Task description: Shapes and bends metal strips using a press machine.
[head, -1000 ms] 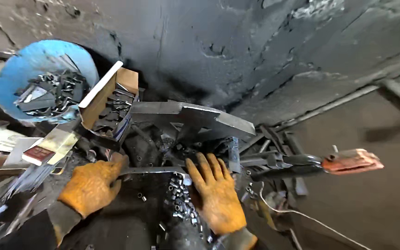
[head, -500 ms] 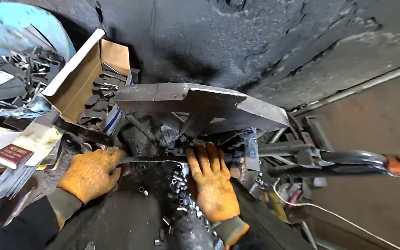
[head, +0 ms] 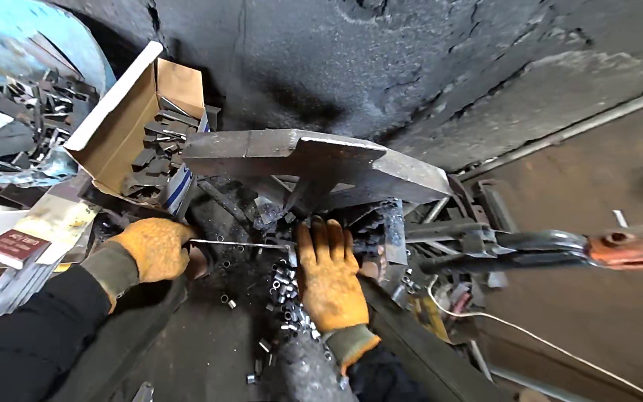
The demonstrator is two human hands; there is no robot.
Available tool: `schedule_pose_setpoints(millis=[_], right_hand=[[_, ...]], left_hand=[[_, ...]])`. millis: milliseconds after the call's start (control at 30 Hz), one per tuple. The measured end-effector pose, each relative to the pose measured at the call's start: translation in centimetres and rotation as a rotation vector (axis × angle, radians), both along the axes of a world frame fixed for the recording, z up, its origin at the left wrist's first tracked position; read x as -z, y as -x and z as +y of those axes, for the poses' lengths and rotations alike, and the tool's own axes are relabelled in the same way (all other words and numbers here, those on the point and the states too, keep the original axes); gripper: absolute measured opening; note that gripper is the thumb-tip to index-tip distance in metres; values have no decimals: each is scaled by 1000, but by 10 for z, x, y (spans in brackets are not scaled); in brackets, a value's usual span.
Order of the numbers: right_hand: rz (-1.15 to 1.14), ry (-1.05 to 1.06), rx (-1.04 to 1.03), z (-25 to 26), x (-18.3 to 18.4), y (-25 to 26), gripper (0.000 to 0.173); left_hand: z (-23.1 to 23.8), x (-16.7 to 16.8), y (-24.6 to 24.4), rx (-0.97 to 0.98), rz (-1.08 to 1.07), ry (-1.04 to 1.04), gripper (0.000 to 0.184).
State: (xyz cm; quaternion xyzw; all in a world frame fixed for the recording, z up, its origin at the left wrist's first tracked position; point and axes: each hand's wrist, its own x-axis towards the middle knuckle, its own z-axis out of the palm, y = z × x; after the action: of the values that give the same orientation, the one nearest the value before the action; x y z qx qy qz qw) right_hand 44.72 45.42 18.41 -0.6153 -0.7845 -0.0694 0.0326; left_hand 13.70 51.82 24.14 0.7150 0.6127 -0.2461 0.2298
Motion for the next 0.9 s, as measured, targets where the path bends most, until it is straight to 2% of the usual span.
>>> schedule_pose_setpoints(millis=[133,333,667,900], right_hand=[[17,-2,-8,1,-1,-1,77],[27,12,14,3,-8,3,74],[46,21,44,5,-11,9,77],[39,21,54,6,-12,9,77]], left_hand=[[-11,8,1,-46,-46,-59,19],[-48,10,-14,-253,-96,-172,29],[-88,16,-43,-488,-58,-171,33],[-91,18,-46,-487,-32,-181,34]])
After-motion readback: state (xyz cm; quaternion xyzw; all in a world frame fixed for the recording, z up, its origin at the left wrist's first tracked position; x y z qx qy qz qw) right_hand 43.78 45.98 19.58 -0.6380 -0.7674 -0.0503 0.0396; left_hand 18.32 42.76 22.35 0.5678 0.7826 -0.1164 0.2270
